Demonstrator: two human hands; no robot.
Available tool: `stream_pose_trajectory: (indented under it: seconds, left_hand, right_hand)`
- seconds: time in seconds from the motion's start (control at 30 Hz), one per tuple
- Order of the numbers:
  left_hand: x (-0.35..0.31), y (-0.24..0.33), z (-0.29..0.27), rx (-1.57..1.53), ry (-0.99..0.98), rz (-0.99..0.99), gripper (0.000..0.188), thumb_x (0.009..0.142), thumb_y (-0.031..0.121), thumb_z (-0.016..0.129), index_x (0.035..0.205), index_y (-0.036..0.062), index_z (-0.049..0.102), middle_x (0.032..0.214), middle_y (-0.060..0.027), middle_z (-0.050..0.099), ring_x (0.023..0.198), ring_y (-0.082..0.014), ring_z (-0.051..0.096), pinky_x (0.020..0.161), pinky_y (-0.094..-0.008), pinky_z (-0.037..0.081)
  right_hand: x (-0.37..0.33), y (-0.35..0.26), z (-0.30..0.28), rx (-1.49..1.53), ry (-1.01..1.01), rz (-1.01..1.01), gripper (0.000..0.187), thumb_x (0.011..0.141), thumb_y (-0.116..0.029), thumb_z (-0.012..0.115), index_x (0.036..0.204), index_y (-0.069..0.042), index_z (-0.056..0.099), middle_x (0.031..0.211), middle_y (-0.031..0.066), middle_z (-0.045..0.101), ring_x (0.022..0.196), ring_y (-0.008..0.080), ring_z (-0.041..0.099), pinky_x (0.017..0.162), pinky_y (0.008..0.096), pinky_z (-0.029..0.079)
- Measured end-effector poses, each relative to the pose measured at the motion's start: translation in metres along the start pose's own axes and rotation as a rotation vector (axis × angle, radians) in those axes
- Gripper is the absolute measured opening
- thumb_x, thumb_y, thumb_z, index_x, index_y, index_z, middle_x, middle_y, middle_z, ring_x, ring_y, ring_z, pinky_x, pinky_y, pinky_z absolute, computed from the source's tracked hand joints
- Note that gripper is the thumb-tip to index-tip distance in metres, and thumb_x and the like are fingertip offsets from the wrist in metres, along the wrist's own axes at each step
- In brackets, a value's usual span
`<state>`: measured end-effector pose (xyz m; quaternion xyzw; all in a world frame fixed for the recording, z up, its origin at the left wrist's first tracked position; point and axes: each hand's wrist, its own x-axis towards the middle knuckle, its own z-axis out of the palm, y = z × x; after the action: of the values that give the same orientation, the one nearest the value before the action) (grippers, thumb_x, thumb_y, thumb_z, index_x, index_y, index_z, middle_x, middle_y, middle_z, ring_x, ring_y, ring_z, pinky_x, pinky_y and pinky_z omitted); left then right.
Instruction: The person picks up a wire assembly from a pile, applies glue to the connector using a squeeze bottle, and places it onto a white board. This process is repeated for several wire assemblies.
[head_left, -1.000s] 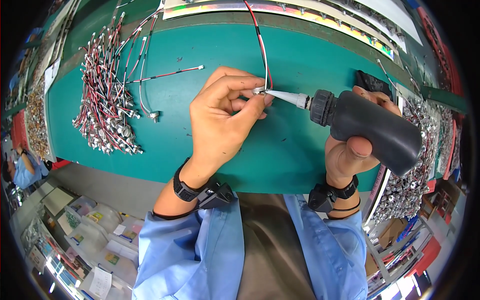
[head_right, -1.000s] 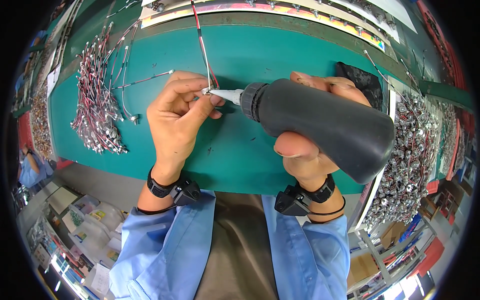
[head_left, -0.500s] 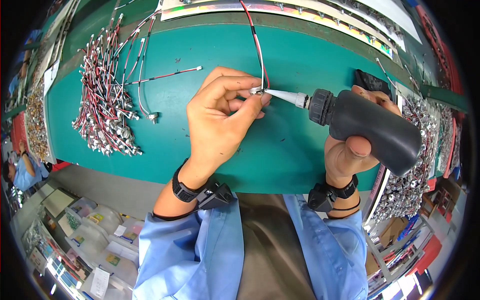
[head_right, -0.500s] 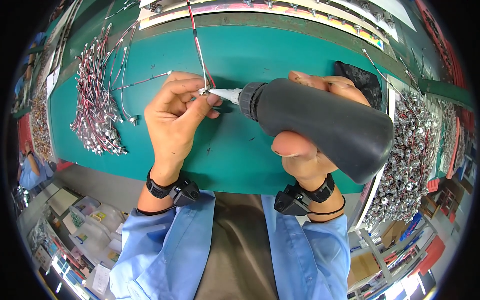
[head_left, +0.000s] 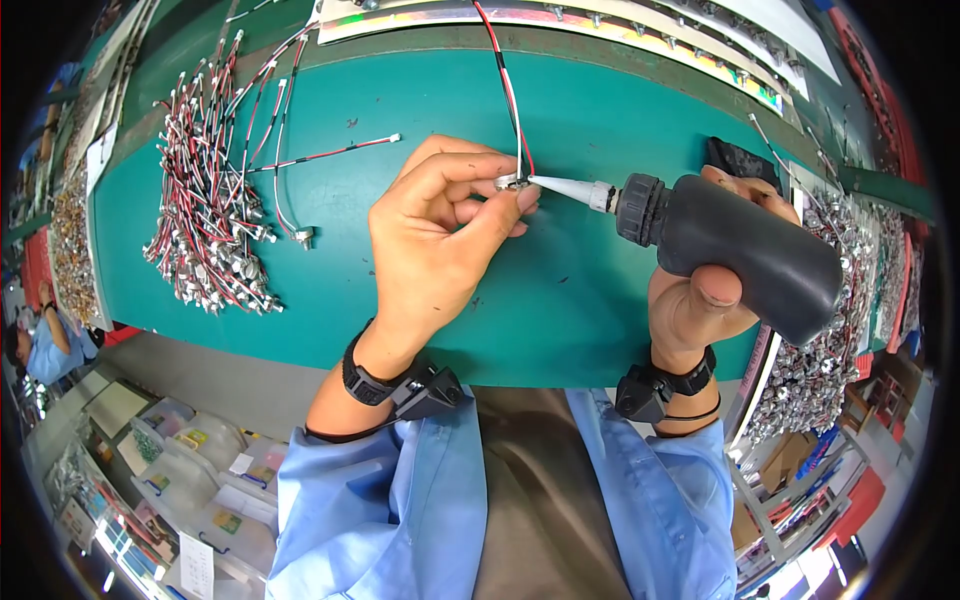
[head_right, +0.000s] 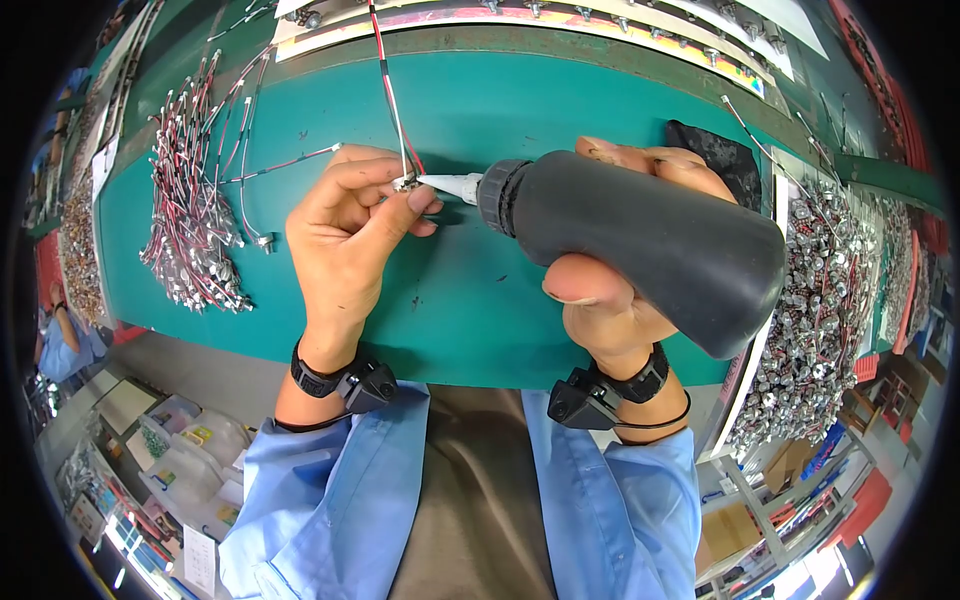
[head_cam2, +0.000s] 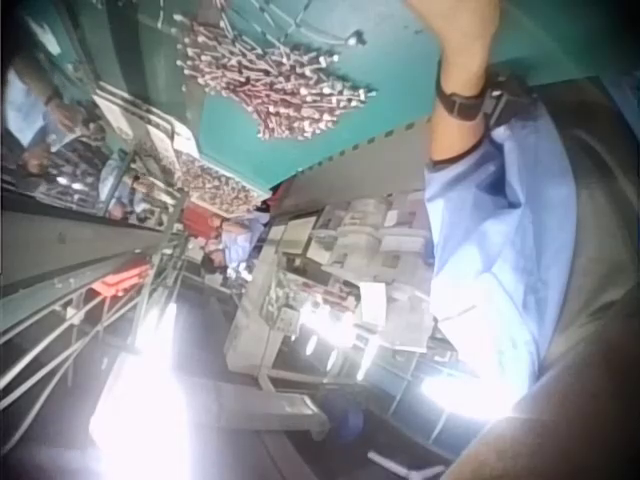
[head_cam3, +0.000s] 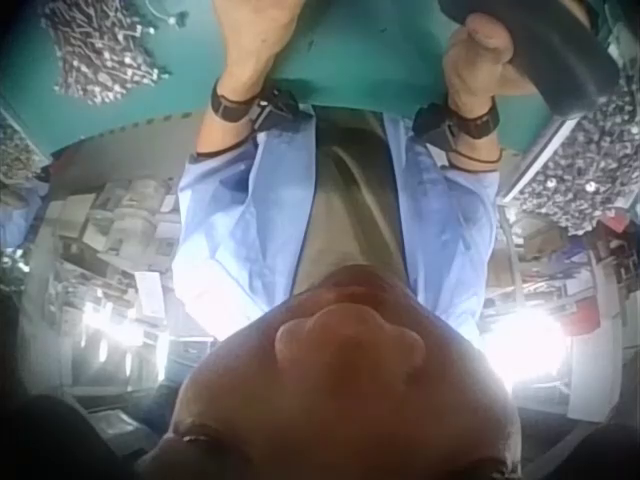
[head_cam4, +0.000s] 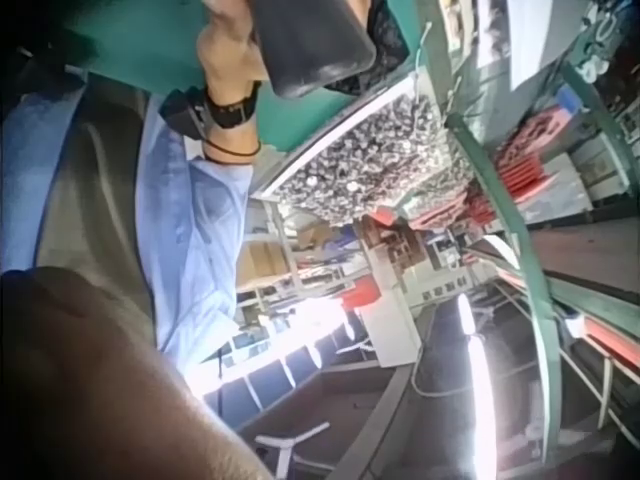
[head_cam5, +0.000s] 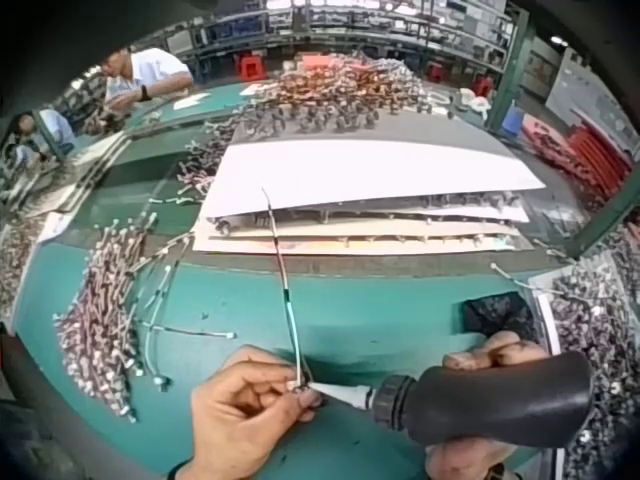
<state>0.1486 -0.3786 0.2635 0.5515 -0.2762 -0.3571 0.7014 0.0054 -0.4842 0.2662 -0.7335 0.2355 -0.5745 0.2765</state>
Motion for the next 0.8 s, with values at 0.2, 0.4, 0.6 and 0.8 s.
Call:
stream_pose_trajectory:
  seconds: [0.2, 0.4, 0.6, 0.8]
  left_hand:
    - [0.0009, -0.0001, -0.0009, -0.027, -0.006, -0.01, 0.016, 0.072, -0.013, 0.057, 0.087, -0.007, 0.055, 0.09, -0.0088, 0.05, 0.075, -0.0155, 0.06, 0.061, -0.0207, 0.053]
    - [-0.0001, -0.0005, -0.0012, -0.045, -0.02, 0.003, 0.017, 0.072, -0.013, 0.056, 0.088, -0.0072, 0.055, 0.09, -0.009, 0.05, 0.076, -0.0167, 0.06, 0.062, -0.0218, 0.053]
    - [-0.0006, -0.0006, -0.0022, -0.058, -0.022, -0.011, 0.016, 0.073, -0.012, 0.056, 0.088, -0.0073, 0.055, 0.09, -0.009, 0.05, 0.076, -0.0176, 0.061, 0.063, -0.0227, 0.053]
    - [0.0004, 0.0023, -0.003, -0.111, -0.036, -0.037, 0.016, 0.074, -0.012, 0.056, 0.089, -0.0081, 0.054, 0.09, -0.0096, 0.05, 0.078, -0.0196, 0.061, 0.066, -0.0255, 0.053]
  right_hand:
    - [0.0004, -0.0007, -0.0006, 0.042, 0.002, 0.019, 0.067, 0.071, -0.059, 0.052, 0.092, 0.005, 0.06, 0.095, 0.0108, 0.054, 0.083, 0.023, 0.051, 0.074, 0.0356, 0.04]
    - [-0.0002, -0.0007, 0.0004, 0.091, 0.028, 0.03, 0.065, 0.071, -0.057, 0.054, 0.093, 0.004, 0.059, 0.096, 0.0117, 0.054, 0.084, 0.0229, 0.051, 0.075, 0.0356, 0.04]
    - [-0.0016, 0.0014, 0.0005, 0.133, 0.036, 0.04, 0.065, 0.07, -0.054, 0.057, 0.095, 0.005, 0.056, 0.097, 0.0121, 0.054, 0.085, 0.0231, 0.053, 0.076, 0.0352, 0.041]
    - [0.0007, -0.0031, 0.0059, 0.28, 0.12, 0.119, 0.069, 0.066, -0.048, 0.066, 0.104, 0.006, 0.047, 0.097, 0.013, 0.054, 0.086, 0.0254, 0.056, 0.079, 0.036, 0.043]
